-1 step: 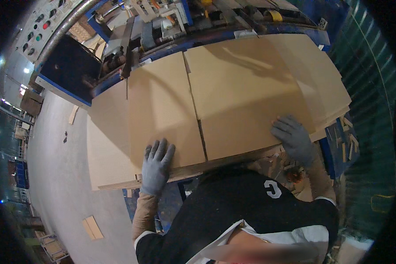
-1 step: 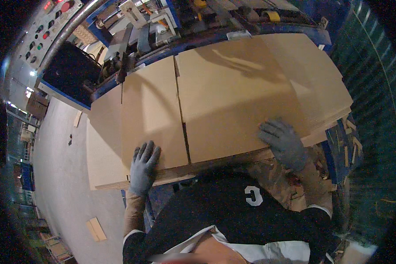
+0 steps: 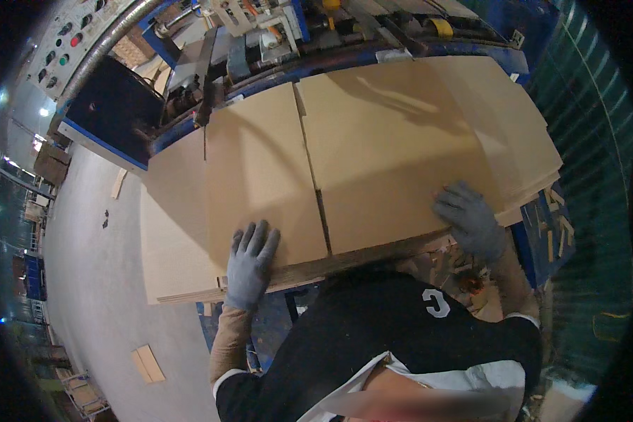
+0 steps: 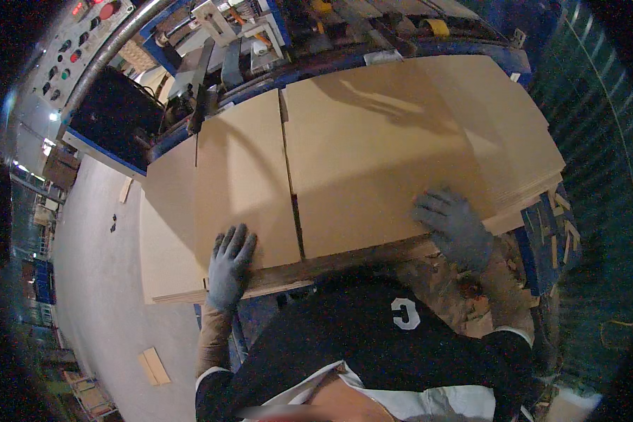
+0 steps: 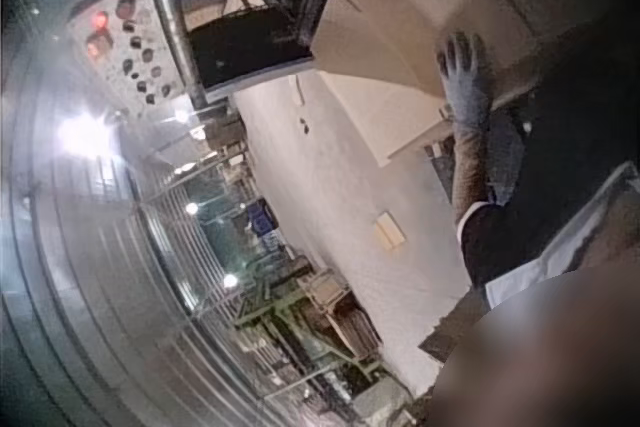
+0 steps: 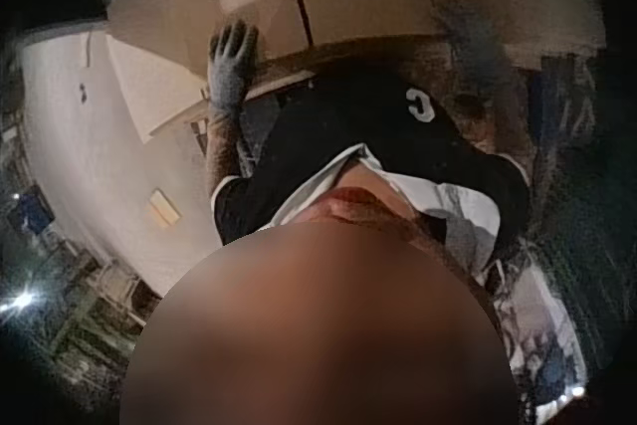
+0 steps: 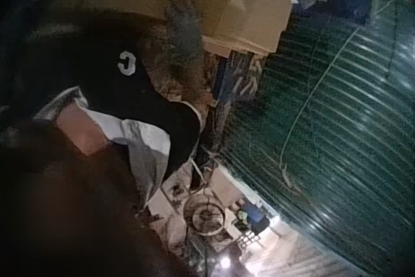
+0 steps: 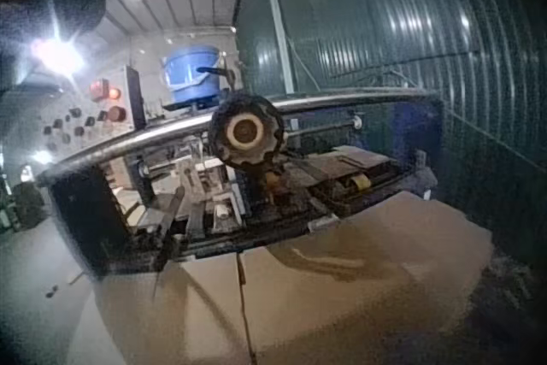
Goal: The person repeatedly picks up flat cardboard sheets from a stack and places them onto a machine table. The person aligns each sheet by hand and continues the cycle throughout the clip.
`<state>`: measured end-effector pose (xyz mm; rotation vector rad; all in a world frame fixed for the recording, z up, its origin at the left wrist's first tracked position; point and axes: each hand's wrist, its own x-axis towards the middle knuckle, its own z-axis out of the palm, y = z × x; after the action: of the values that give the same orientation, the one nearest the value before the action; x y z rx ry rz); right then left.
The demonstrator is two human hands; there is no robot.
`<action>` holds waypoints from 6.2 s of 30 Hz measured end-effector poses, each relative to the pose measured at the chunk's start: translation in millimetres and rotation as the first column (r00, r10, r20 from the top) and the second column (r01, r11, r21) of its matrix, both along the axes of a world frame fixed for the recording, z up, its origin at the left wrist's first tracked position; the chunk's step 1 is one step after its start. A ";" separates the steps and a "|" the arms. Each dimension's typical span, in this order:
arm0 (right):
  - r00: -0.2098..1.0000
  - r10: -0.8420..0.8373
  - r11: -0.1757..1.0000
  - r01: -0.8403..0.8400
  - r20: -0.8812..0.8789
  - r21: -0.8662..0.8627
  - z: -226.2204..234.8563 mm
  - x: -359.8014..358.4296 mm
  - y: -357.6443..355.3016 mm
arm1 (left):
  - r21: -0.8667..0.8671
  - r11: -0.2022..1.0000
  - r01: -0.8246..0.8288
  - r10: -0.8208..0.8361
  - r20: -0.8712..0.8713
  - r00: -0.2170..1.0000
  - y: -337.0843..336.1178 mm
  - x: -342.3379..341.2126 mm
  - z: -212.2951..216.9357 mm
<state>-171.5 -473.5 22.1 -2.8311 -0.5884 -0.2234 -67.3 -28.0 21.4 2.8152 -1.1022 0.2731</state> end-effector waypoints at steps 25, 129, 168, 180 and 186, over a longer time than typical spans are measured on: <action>0.622 -0.778 0.608 0.781 0.086 -0.144 -72.6 203.7 -138.6 | -0.467 0.762 -0.449 0.364 -0.266 0.893 54.0 166.0 -39.0; 0.981 0.134 0.982 -0.113 0.137 -0.151 -6.9 98.9 0.7 | -0.125 0.991 0.039 -0.021 0.140 0.990 -8.6 59.1 -13.7; 0.447 -0.843 -0.415 -0.181 -0.301 0.892 -73.2 -19.8 -269.7 | -0.922 -0.342 -0.181 0.711 -0.380 0.591 178.9 -10.8 -62.2; 0.788 -0.608 -0.045 0.094 -0.102 0.995 90.4 24.9 -275.9 | -0.935 -0.335 -0.116 0.766 -0.342 0.545 104.7 -22.7 -9.7; 0.711 -0.670 0.480 0.194 0.215 0.855 145.1 23.3 -197.2 | -0.562 -0.797 -0.220 -0.025 -0.333 0.942 141.3 5.6 -7.0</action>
<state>-148.2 -670.7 167.2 -1.9097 0.2297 -1.1064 -61.8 113.3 14.4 0.6261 0.2477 0.6531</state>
